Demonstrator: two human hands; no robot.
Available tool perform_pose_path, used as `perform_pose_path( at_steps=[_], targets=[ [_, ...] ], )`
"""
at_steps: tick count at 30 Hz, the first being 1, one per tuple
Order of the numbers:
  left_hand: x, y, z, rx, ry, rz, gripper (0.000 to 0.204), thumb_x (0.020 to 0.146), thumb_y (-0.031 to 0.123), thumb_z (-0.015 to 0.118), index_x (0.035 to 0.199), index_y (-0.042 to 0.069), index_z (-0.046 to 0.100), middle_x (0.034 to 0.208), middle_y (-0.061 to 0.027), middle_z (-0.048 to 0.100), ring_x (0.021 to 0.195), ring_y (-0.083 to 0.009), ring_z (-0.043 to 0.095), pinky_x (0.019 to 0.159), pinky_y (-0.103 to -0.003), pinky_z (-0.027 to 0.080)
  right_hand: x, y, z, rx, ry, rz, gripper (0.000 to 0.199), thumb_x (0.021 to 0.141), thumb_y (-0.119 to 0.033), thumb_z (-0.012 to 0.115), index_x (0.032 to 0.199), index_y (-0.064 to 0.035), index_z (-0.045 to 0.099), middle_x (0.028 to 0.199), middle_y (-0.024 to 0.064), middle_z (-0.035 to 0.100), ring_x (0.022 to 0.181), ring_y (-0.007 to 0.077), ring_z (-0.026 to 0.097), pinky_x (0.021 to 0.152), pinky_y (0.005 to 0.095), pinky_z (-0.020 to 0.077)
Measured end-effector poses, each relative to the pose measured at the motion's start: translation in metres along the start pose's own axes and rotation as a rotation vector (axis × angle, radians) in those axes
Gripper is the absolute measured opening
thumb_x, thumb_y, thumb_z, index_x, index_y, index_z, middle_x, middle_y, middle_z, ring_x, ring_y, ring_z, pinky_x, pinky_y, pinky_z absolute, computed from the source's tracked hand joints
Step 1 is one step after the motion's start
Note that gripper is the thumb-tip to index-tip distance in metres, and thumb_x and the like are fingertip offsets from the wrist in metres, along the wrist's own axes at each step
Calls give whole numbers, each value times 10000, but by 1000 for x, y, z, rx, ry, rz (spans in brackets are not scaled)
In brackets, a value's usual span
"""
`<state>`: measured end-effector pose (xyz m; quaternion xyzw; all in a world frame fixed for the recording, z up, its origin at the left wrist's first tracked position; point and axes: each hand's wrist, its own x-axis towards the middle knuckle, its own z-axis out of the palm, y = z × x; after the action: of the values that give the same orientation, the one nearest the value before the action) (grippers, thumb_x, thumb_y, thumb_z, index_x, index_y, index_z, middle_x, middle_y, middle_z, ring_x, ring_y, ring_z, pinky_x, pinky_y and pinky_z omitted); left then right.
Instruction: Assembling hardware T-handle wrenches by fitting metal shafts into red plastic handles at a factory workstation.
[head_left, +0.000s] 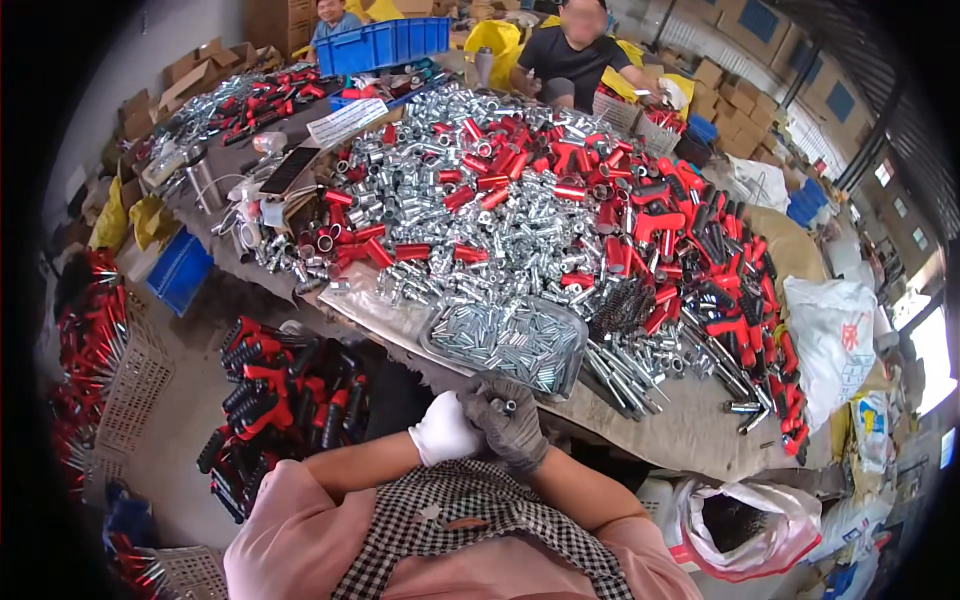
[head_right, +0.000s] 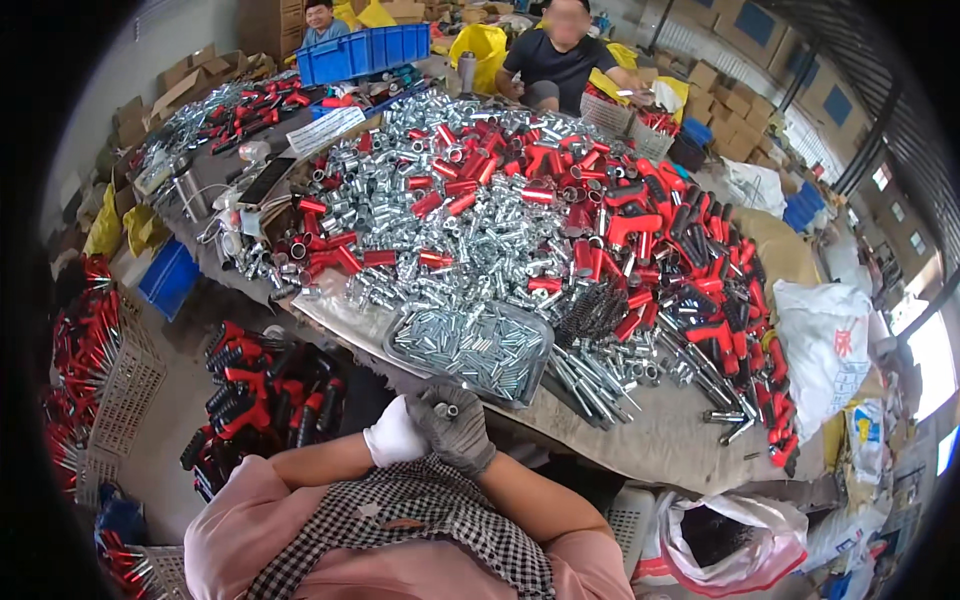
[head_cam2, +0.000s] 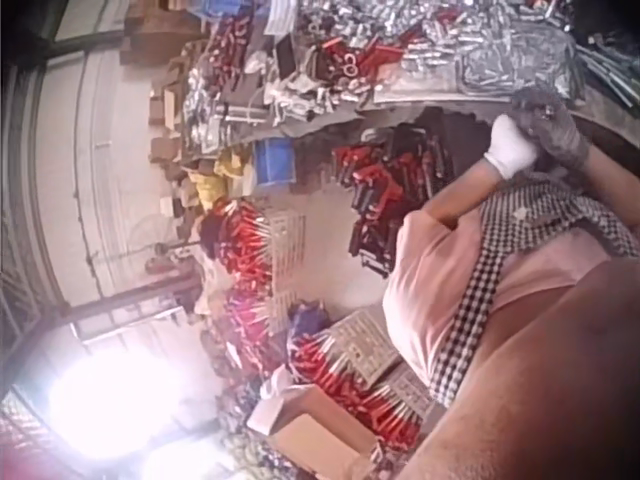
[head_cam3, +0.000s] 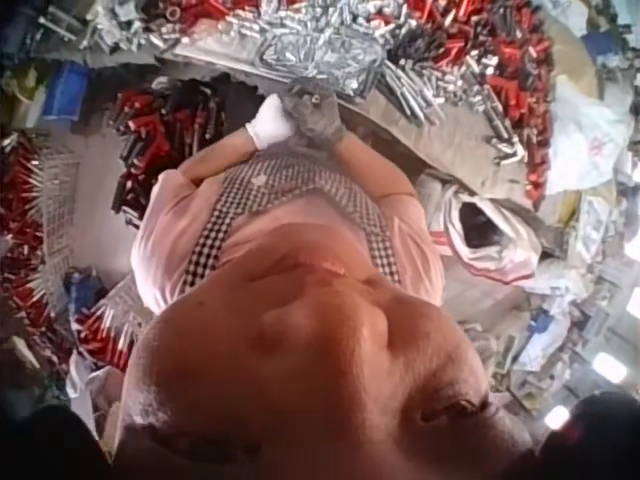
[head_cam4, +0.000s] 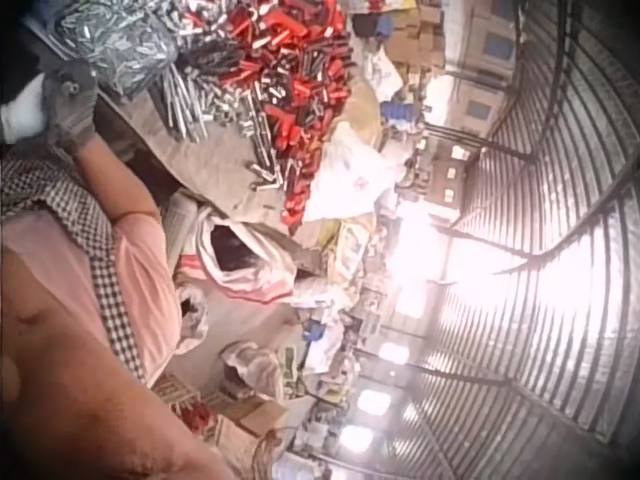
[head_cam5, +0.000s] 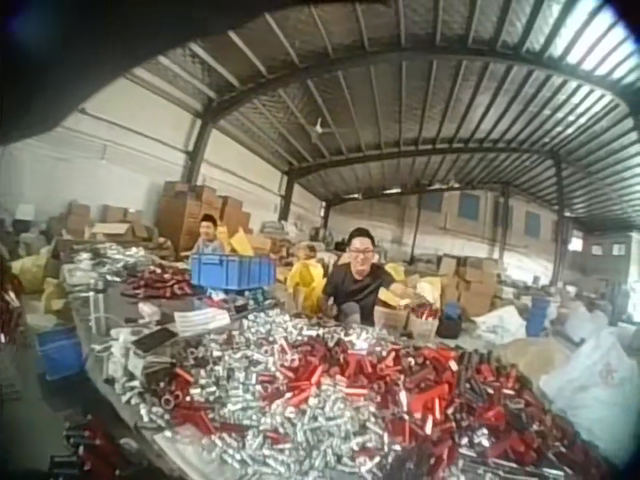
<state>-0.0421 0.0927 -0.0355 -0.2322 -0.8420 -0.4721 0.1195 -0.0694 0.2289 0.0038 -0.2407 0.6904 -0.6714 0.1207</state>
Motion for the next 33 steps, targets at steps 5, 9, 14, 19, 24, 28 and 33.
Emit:
perform_pose_path(
  at_steps=[5, 9, 14, 19, 24, 28, 33],
  targets=[
    [10, -7, -13, -312, -221, 148, 253, 797, 128, 678, 1043, 92, 632, 1020, -122, 651, 1010, -286, 636, 838, -370, 507, 5, -40, -20, 122, -484, -191, 393, 701, -309, 802, 959, -67, 631, 926, 65, 642, 916, 199, 606, 856, 361, 478],
    [7, -26, 15, -504, -181, 20, 278, 788, 109, 683, 1055, 64, 617, 1026, -120, 651, 1022, -272, 635, 865, -378, 508, 8, -58, -29, 78, -735, -401, 479, 637, -391, 846, 926, -50, 673, 768, 52, 637, 715, 214, 626, 746, 328, 495],
    [-23, -57, 53, -742, -139, -161, 311, 777, 85, 689, 1069, 29, 599, 1033, -117, 652, 1037, -255, 633, 898, -387, 509, -12, -38, -16, 153, -197, -408, 324, 879, -330, 680, 913, -12, 630, 699, 28, 613, 631, 110, 571, 688, 295, 484],
    [11, -5, 31, -14, -176, 52, 281, 790, 176, 702, 1048, 81, 645, 1007, -142, 658, 982, -278, 640, 843, -357, 502, -6, 9, -16, 239, 72, -66, 358, 959, -377, 604, 876, -31, 574, 634, -5, 542, 589, 107, 506, 598, 280, 454],
    [11, -1, 33, -186, 154, -256, 252, 803, 161, 666, 1001, 5, 654, 879, -212, 680, 791, -335, 680, 716, -379, 528, -1, 29, -10, 197, 216, -86, 339, 934, -362, 642, 980, -33, 581, 792, 43, 597, 693, 123, 542, 642, 298, 464],
    [6, 18, 5, -658, 319, -391, 114, 822, 51, 635, 913, -4, 677, 831, -102, 699, 736, -202, 668, 703, -337, 517, -21, -11, -24, -259, 0, -351, 813, 733, -484, 802, 1318, -27, 471, 1140, 156, 593, 1042, 286, 589, 919, 397, 469],
    [4, 16, -45, -1534, 771, -752, 414, 988, 335, 479, 671, 70, 453, 604, -62, 423, 620, -247, 503, 633, -390, 445, -58, -10, -47, -913, -297, -387, 892, 704, -527, 782, 1365, -21, 463, 1211, 227, 597, 1077, 383, 611, 920, 448, 492]
  ],
)
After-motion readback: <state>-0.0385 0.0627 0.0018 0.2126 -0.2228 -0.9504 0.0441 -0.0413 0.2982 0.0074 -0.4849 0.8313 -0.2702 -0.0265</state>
